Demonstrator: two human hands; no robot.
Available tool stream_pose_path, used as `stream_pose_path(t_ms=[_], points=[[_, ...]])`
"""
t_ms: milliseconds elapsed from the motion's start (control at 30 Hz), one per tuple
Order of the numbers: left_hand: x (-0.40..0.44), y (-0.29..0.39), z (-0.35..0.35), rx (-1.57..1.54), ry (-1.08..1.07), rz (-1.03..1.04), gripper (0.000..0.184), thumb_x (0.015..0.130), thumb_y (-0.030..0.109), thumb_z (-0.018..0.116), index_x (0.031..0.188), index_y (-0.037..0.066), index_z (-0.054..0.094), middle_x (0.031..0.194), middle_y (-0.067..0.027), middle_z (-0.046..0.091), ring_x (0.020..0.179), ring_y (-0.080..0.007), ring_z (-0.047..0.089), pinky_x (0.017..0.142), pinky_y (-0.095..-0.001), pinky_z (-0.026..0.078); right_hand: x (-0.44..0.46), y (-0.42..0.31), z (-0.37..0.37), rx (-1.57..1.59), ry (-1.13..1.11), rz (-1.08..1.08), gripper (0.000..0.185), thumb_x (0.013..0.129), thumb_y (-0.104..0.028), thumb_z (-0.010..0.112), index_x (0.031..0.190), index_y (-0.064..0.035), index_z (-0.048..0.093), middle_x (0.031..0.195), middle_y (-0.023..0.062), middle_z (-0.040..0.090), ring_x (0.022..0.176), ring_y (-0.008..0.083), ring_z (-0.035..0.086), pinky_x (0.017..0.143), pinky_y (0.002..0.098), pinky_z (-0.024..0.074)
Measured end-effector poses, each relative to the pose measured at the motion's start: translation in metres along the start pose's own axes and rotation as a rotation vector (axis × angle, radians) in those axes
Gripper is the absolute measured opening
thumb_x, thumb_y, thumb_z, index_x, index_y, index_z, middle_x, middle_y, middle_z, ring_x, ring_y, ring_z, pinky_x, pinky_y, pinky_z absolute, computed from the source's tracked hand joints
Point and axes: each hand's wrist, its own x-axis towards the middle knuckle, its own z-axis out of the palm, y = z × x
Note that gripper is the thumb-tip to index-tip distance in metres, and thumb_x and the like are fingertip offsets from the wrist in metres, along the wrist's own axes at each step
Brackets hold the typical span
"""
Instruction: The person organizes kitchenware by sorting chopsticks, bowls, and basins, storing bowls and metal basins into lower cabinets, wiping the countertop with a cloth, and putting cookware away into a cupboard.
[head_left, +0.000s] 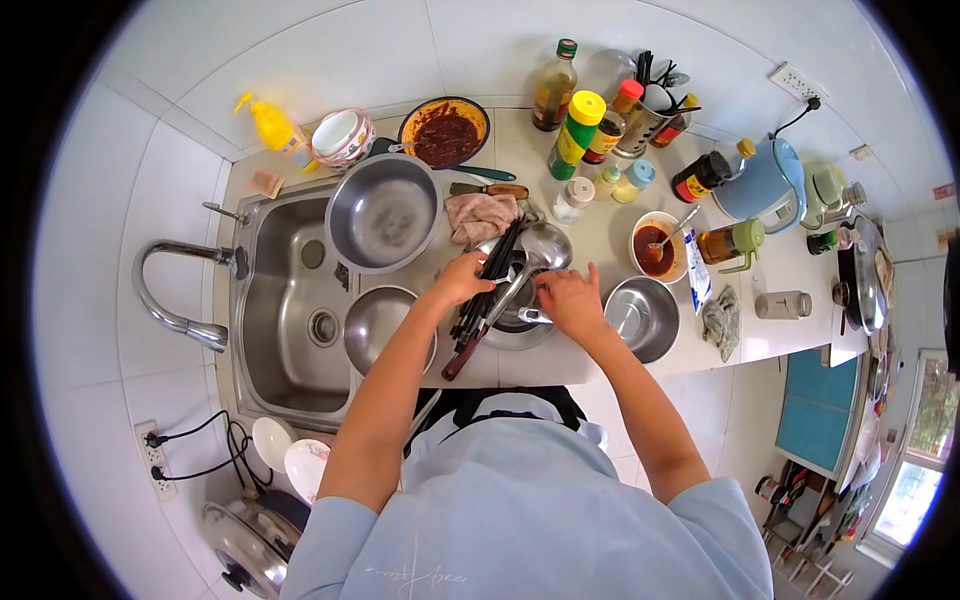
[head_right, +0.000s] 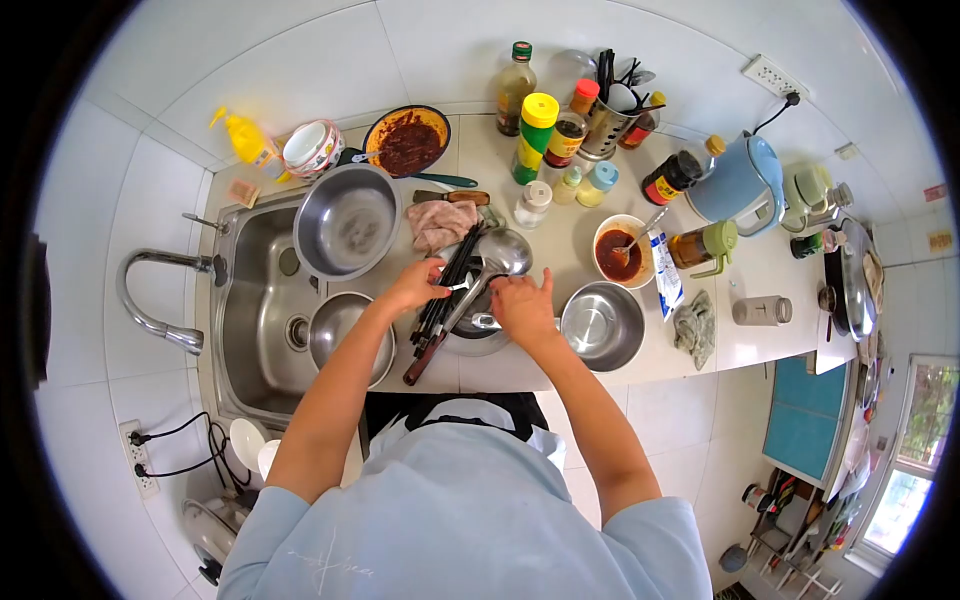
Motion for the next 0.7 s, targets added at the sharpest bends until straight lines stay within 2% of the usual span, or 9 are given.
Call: stream_pose_path(t_ms=[133,200,333,400,467,500,567,600,700], points=[[-0.014,0.006,-0.014,0.025,0.102,0.052,0.05,0.069,0.017,0.067,0.112,0.002,0.048,0.096,-0.0138,0.058,0.089,-0.0243,0.056,0.076,-0.0316,0.044,0.0,0.001,-0.004,-0.002,0.01,0.001,0.021,0.077,-0.021,0.054,0.096,-0.0153,0.057,0.09,0.0039,0.059,0.093,0.0213,0.053,0.096,0.0526,0.022],[-0.034,0.019,-0.036,-0.19,0.109,0.131,0.04,0.075,0.015,0.061,0.111,0.002,0.049,0.096,-0.0133,0.059,0.088,-0.0227,0.056,0.076,-0.0315,0.044,0.0,0.002,-0.004,0.004,0.032,-0.008,0.02,0.077,-0.021,0.053,0.096,-0.0154,0.058,0.09,0.0037,0.059,0.092,0.0211,0.053,0.097,0.0521,0.022],[-0.096,0.006,-0.087,-0.228,0.243,0.144,0.035,0.078,0.014,0.056,0.11,0.003,0.049,0.096,-0.0128,0.059,0.088,-0.0216,0.057,0.076,-0.0315,0.044,0.002,-0.004,-0.007,0.073,0.078,-0.041,0.019,0.077,-0.019,0.053,0.094,-0.0149,0.058,0.089,0.0033,0.06,0.091,0.0202,0.055,0.096,0.0507,0.0231],[-0.127,-0.028,-0.109,-0.275,0.409,0.104,0.033,0.078,0.014,0.056,0.11,0.003,0.05,0.097,-0.013,0.059,0.089,-0.0225,0.056,0.076,-0.0326,0.044,0.003,-0.005,-0.006,0.117,0.118,-0.058,0.018,0.077,-0.018,0.053,0.093,-0.014,0.058,0.088,0.0031,0.06,0.089,0.0201,0.055,0.095,0.05,0.0244],[-0.151,-0.066,-0.116,-0.065,0.645,0.046,0.035,0.079,0.015,0.056,0.11,0.002,0.049,0.095,-0.0136,0.058,0.086,-0.0242,0.057,0.074,-0.0338,0.045,0.004,-0.011,-0.007,0.107,0.098,-0.066,0.017,0.077,-0.018,0.053,0.093,-0.0138,0.058,0.088,0.0033,0.06,0.088,0.0203,0.055,0.095,0.0498,0.0247],[-0.162,-0.087,-0.117,-0.067,0.658,0.043,0.035,0.079,0.015,0.056,0.11,0.002,0.049,0.095,-0.0136,0.058,0.086,-0.0242,0.057,0.074,-0.0338,0.045,0.006,-0.013,-0.009,0.094,0.087,-0.06,0.017,0.077,-0.018,0.053,0.092,-0.0136,0.058,0.087,0.0034,0.06,0.087,0.0205,0.056,0.095,0.0495,0.025],[-0.181,-0.126,-0.109,0.239,0.726,-0.156,0.039,0.078,0.021,0.058,0.11,0.0,0.048,0.091,-0.0155,0.058,0.083,-0.0263,0.057,0.075,-0.0353,0.045,0.008,-0.016,-0.006,0.098,0.103,-0.087,0.016,0.077,-0.018,0.053,0.091,-0.0136,0.058,0.087,0.0033,0.06,0.085,0.0207,0.056,0.094,0.0489,0.0264],[-0.185,-0.139,-0.096,0.236,0.736,-0.16,0.039,0.078,0.021,0.058,0.11,0.0,0.048,0.091,-0.0155,0.058,0.083,-0.0263,0.057,0.075,-0.0353,0.045,0.008,-0.018,-0.006,0.105,0.101,-0.104,0.015,0.077,-0.018,0.053,0.09,-0.0136,0.058,0.086,0.0036,0.06,0.084,0.0209,0.056,0.093,0.0485,0.0272],[-0.201,-0.153,-0.071,0.122,0.627,-0.385,0.046,0.076,0.027,0.06,0.109,-0.003,0.046,0.084,-0.0164,0.059,0.073,-0.0233,0.058,0.068,-0.0332,0.047,0.01,-0.026,-0.008,0.095,0.102,-0.136,0.014,0.077,-0.018,0.052,0.089,-0.0138,0.058,0.084,0.0042,0.061,0.083,0.0213,0.057,0.092,0.0478,0.0284]])
